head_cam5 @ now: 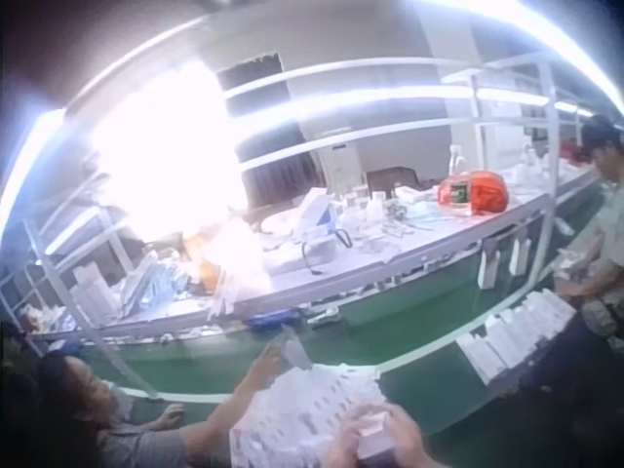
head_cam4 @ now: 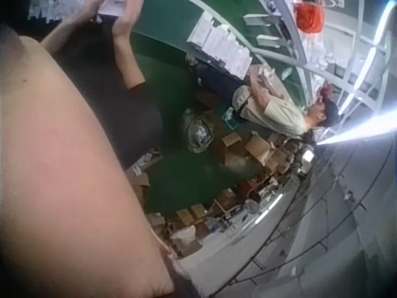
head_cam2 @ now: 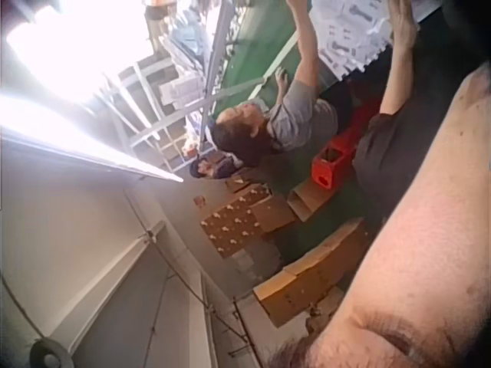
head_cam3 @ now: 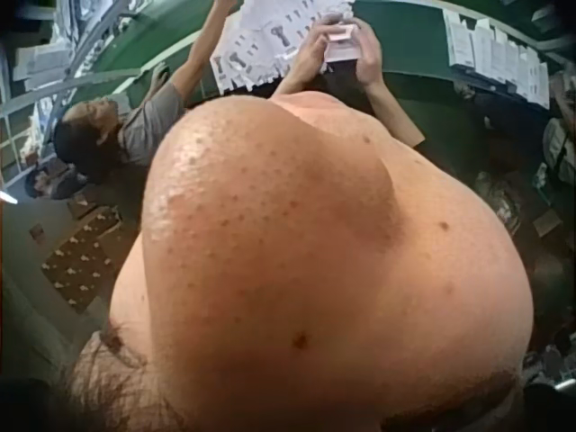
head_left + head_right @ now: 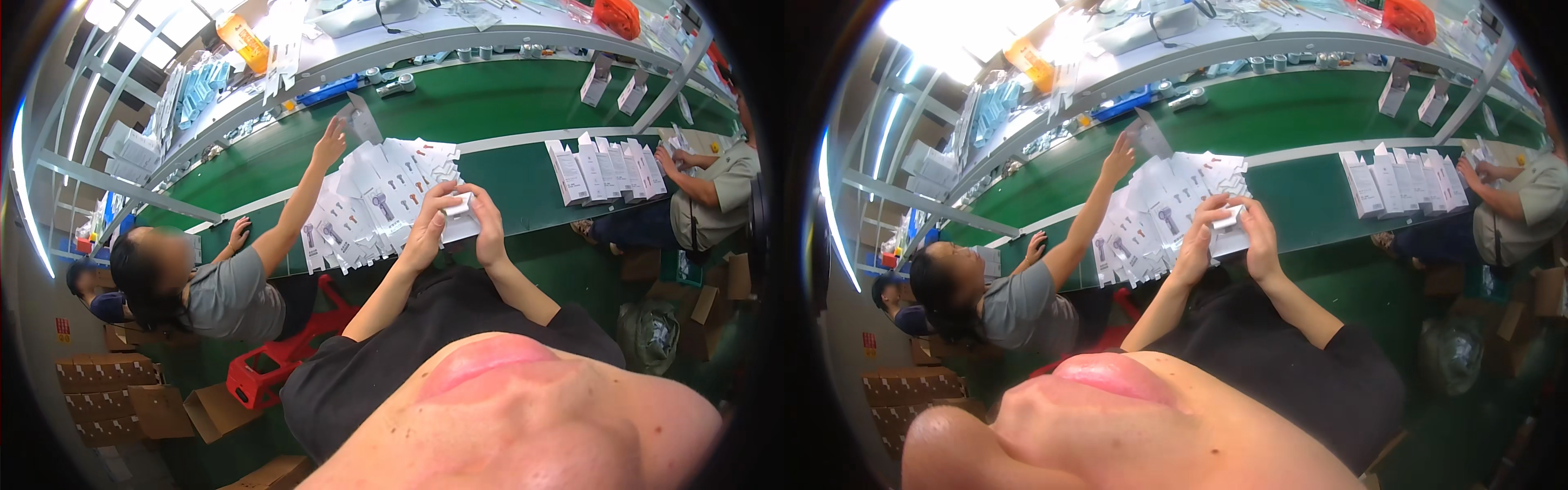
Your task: Counting and stacking paper manuals or inserts on an electronics assembly line.
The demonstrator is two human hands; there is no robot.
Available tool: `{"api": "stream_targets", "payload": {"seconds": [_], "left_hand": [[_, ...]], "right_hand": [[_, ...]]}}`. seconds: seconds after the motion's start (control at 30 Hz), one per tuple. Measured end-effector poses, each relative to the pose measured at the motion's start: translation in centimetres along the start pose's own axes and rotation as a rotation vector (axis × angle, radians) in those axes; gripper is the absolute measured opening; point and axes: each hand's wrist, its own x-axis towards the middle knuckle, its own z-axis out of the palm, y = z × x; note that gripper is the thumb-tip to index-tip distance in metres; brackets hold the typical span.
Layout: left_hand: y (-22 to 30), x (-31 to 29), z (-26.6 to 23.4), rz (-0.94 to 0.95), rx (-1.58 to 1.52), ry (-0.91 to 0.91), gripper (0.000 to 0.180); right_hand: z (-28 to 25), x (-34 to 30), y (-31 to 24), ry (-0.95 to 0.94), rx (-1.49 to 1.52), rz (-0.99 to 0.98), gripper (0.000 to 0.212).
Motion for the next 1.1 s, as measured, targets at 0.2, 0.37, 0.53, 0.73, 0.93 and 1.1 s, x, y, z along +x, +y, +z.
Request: {"api": "stream_targets", "payload": {"seconds": [0.2,0.37,0.53,0.73,0.93,1.1], "left_hand": [[-1.5,0.1,-0.3,-0.005,-0.014,-0.083,0.023],[-1.2,-0.1,0.0,-0.042,0.14,-0.095,0.045],[-1.8,-2.4,-0.5,-0.214,0.021,-0.204,0.079],[-5.6,-3.3,0.1,0.48,0.804,-0.129,0.077],[-9.9,-2.4,-3.1,0.129,1.169,0.093,0.088],[-13.6,-4.6,-7.6,-0.33,1.365,-0.096,0.085]], "right_hand": [[-0.5,-0.1,0.5,-0.029,-0.051,0.051,0.056],[-1.1,-0.1,-0.1,0.004,-0.225,-0.071,0.051],[-2.6,-2.0,-1.8,0.017,-0.046,0.036,0.045],[-4.8,-4.4,-3.4,-0.089,-0.785,-0.112,0.049],[-12.4,0.2,7.1,0.213,-1.102,-0.072,0.059],[-22.3,2.6,17.9,0.728,-1.422,-0.114,0.023]]}}
